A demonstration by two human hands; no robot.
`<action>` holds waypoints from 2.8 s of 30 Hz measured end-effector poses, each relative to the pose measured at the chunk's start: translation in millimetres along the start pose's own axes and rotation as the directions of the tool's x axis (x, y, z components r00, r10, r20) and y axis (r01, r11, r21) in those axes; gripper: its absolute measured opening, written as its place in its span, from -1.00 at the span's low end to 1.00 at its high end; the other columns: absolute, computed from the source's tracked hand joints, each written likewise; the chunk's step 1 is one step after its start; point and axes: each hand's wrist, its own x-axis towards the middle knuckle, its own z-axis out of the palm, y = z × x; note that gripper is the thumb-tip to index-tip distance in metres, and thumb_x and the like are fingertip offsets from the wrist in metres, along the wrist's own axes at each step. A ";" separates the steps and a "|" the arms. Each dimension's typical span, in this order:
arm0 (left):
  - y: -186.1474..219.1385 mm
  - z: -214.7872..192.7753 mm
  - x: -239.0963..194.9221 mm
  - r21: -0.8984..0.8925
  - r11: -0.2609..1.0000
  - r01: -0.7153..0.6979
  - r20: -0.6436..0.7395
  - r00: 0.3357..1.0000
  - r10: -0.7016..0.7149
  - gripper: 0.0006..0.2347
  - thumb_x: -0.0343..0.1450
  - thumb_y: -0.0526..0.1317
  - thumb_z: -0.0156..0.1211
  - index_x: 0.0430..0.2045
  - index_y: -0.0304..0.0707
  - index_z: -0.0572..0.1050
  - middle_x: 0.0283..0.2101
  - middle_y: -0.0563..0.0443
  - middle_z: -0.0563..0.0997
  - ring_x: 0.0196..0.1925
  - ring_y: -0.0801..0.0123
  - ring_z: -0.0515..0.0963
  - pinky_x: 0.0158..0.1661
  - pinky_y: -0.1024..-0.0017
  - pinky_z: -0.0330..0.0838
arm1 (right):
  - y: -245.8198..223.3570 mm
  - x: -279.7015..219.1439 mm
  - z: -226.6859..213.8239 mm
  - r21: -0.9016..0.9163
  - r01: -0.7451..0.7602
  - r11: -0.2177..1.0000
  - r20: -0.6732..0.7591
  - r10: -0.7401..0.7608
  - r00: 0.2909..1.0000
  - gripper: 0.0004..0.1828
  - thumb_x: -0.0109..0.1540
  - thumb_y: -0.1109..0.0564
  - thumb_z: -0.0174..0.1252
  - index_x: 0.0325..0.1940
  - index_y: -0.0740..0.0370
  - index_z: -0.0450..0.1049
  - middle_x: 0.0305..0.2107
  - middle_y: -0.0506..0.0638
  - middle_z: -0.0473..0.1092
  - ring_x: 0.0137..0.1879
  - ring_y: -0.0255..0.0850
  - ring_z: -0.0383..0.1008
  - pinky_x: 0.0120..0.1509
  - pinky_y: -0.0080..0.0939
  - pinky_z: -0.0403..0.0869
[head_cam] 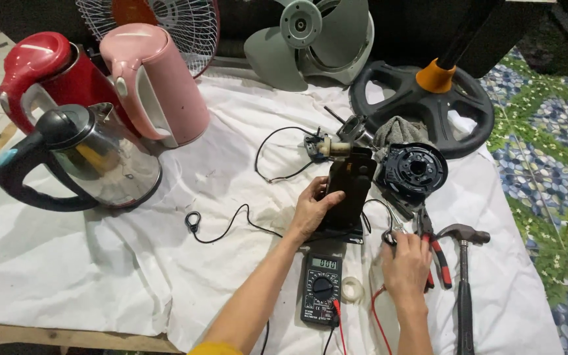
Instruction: The person uses a multimeter to test a black electrical component, likely a motor, by touching the probes to its terminals. They rotate the component to access different points while observing the multimeter's display.
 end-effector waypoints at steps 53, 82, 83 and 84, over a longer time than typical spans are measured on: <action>-39.2 -8.4 18.9 -0.030 0.992 -0.122 -0.081 0.990 0.119 -0.64 0.25 -0.06 0.51 -0.13 -0.07 0.59 -0.27 -0.05 0.63 -0.16 0.38 0.55 -0.09 0.33 0.55 | 33.7 -7.1 11.2 -0.166 -0.142 0.976 -0.201 0.108 0.974 -0.70 0.17 0.00 0.38 -0.07 0.08 0.55 -0.19 -0.03 0.36 0.02 -0.01 0.39 0.09 0.04 0.38; -6.0 -2.1 4.4 0.019 0.996 -0.083 -0.017 0.996 0.084 -0.60 0.26 0.02 0.32 -0.14 -0.22 0.52 -0.27 0.09 0.52 -0.20 0.46 0.44 -0.12 0.49 0.37 | -72.7 -34.7 -109.7 0.370 0.049 0.928 -0.091 -0.016 0.996 -0.72 0.37 0.25 0.04 0.15 0.31 0.50 -0.23 0.09 0.48 -0.23 -0.15 0.45 -0.19 -0.17 0.45; -3.6 -2.2 3.6 0.043 0.995 -0.088 -0.012 0.996 0.088 -0.58 0.26 0.04 0.30 -0.12 -0.22 0.52 -0.25 0.07 0.55 -0.18 0.44 0.47 -0.10 0.48 0.39 | -72.5 -34.6 -109.0 0.362 0.062 0.930 -0.100 -0.027 0.995 -0.72 0.37 0.26 0.04 0.15 0.31 0.49 -0.21 0.10 0.48 -0.18 -0.13 0.46 -0.16 -0.16 0.47; -1.5 -2.5 2.5 0.066 0.994 -0.091 -0.008 0.996 0.091 -0.56 0.26 0.06 0.29 -0.10 -0.22 0.52 -0.22 0.05 0.58 -0.17 0.43 0.50 -0.09 0.47 0.41 | -72.4 -34.7 -108.3 0.355 0.074 0.932 -0.107 -0.039 0.994 -0.72 0.37 0.27 0.04 0.16 0.32 0.49 -0.19 0.11 0.49 -0.13 -0.11 0.48 -0.12 -0.15 0.48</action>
